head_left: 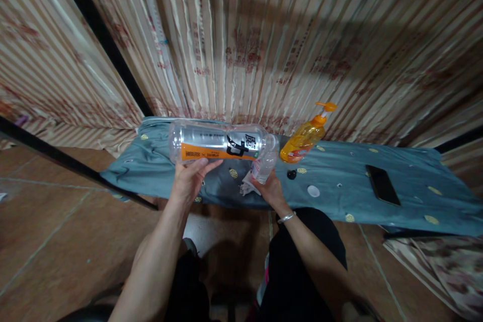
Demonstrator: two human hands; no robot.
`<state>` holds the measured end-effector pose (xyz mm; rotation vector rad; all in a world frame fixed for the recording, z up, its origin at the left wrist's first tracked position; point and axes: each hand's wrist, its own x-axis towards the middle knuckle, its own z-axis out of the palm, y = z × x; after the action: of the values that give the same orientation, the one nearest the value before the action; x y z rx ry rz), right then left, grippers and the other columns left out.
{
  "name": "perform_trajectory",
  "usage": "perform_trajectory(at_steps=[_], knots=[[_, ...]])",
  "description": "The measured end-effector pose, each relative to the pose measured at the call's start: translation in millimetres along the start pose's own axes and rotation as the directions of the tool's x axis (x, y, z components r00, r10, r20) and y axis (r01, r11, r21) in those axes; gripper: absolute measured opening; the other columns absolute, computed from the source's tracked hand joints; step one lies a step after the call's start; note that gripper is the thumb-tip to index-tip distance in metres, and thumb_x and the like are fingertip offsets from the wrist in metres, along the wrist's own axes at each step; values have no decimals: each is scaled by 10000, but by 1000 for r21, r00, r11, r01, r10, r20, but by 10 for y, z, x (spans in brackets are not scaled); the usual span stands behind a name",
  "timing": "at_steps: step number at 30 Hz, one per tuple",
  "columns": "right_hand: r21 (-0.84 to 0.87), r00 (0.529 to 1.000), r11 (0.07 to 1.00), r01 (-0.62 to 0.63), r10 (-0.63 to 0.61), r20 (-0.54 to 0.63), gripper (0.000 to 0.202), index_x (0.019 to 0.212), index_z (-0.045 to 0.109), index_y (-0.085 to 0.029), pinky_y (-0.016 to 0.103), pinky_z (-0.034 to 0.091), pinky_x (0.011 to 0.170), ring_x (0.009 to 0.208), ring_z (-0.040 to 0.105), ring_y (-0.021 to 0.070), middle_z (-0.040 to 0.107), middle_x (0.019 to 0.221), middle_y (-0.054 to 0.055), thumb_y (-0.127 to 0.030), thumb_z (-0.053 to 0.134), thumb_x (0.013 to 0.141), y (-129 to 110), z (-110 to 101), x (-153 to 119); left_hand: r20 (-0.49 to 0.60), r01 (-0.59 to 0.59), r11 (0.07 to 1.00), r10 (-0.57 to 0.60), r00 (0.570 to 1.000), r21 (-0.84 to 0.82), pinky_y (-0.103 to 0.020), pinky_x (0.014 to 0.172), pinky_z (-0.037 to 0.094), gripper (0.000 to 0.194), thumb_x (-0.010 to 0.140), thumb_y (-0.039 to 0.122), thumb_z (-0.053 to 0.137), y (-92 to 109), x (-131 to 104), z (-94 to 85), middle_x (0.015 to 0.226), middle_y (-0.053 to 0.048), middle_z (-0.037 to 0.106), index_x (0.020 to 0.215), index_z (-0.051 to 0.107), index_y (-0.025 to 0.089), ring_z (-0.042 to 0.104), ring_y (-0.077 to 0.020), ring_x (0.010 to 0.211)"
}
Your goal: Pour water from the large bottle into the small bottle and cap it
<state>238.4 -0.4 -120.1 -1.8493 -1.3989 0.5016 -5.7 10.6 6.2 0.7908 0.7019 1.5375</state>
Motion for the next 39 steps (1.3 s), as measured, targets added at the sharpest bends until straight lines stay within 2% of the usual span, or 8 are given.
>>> perform_trajectory(at_steps=[5, 11, 17, 22, 29, 34, 39], knots=[[-23, 1000, 1000, -11, 11, -4, 688, 1318, 561, -116, 404, 611, 803, 968, 789, 365, 807, 1036, 158, -399, 840, 756, -3, 4, -3, 1, -13, 1000, 13, 1000, 9, -568, 881, 659, 500, 540, 284, 981, 0, -1, 2, 955, -21, 772, 983, 755, 240, 733, -276, 969], [-10, 1000, 1000, 3, -3, 10, 711, 1347, 551, -127, 387, 611, 788, 975, 788, 362, 807, 1045, 155, -423, 831, 764, -5, -11, 4, -7, -13, 1000, 13, 1000, -15, -472, 800, 691, 487, 504, 287, 999, 17, -9, 27, 948, -6, 778, 921, 751, 250, 740, -244, 931], [3, 1000, 1000, 1, -1, -3, 683, 1318, 569, -148, 404, 614, 795, 974, 787, 362, 809, 1054, 150, -427, 831, 751, 5, 0, 6, 0, -6, 1000, 6, 1000, -6, -562, 883, 660, 498, 545, 260, 971, 3, -7, 0, 956, -11, 771, 992, 749, 258, 735, -271, 975], [-15, 1000, 1000, -26, 26, 6, 662, 1295, 578, -137, 410, 618, 807, 980, 789, 368, 807, 1050, 159, -406, 838, 749, -26, -13, 2, -14, -6, 1000, 6, 1000, -22, -531, 852, 671, 493, 527, 267, 984, -1, -9, 3, 945, -11, 772, 960, 750, 249, 738, -265, 959], [-45, 1000, 999, -17, 18, 23, 756, 1368, 529, -89, 417, 615, 819, 1000, 782, 385, 802, 1061, 182, -412, 836, 757, -23, -22, 8, -12, -9, 1000, 9, 1000, -7, -553, 872, 664, 557, 518, 289, 991, -14, 3, -14, 953, -1, 777, 1021, 750, 275, 740, -265, 961], [-25, 1000, 1000, -16, 17, 18, 710, 1367, 534, -136, 423, 613, 848, 1016, 780, 361, 807, 1089, 156, -384, 826, 768, -4, -12, 6, 5, -6, 1000, 6, 1000, 11, -554, 919, 647, 577, 532, 301, 988, 0, -3, -5, 971, -10, 779, 1050, 737, 266, 738, -259, 972], [-22, 1000, 1000, 0, 0, 1, 681, 1330, 562, -138, 417, 616, 831, 1009, 781, 363, 805, 1076, 159, -376, 837, 754, -4, -8, 5, 3, -1, 1000, 1, 1000, 11, -548, 908, 650, 583, 546, 290, 977, 12, -11, 4, 978, -20, 770, 1073, 729, 271, 731, -271, 993]])
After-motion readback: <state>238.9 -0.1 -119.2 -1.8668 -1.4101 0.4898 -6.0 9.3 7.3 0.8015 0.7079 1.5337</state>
